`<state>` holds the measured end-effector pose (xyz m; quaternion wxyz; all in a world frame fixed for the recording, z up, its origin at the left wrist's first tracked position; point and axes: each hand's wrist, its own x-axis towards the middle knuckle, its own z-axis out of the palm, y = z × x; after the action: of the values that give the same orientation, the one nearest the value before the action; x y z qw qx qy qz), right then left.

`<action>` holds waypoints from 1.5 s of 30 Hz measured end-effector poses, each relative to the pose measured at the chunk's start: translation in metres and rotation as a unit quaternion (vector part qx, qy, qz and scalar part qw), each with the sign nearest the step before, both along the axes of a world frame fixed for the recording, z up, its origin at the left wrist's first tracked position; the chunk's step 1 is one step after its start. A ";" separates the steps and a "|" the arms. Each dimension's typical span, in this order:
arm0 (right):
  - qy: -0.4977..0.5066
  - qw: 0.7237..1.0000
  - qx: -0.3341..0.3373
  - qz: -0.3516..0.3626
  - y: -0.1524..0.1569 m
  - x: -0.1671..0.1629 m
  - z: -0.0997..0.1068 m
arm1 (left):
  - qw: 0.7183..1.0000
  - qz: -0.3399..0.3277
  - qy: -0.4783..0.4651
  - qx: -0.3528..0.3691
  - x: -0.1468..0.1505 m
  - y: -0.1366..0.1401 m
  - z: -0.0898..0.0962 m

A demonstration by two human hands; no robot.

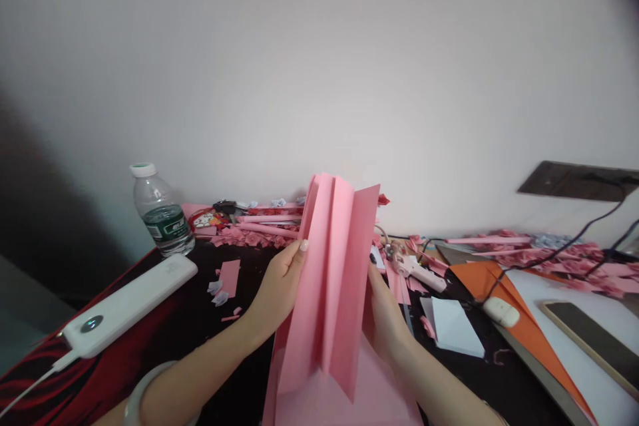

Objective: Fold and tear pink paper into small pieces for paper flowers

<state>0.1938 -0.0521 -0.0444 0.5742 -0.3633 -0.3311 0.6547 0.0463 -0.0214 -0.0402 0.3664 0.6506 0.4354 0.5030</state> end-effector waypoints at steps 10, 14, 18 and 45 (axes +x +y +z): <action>0.076 0.996 -0.040 0.009 0.003 0.002 -0.004 | 1.000 0.010 0.015 -0.001 0.001 0.002 -0.004; 0.078 0.996 -0.047 0.014 0.007 0.006 -0.010 | 0.999 0.029 0.040 0.003 0.000 0.004 -0.005; 0.049 0.997 -0.064 0.006 0.010 0.012 -0.013 | 0.998 0.002 0.056 -0.014 -0.007 0.009 -0.010; -0.296 0.931 0.161 -0.142 0.020 0.031 -0.020 | 0.975 -0.009 -0.165 -0.150 -0.041 0.002 -0.044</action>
<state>0.2251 -0.0319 -0.0643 0.5883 -0.4862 -0.5320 0.3668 0.0052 -0.0197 -0.0844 0.5307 0.5001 0.4335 0.5294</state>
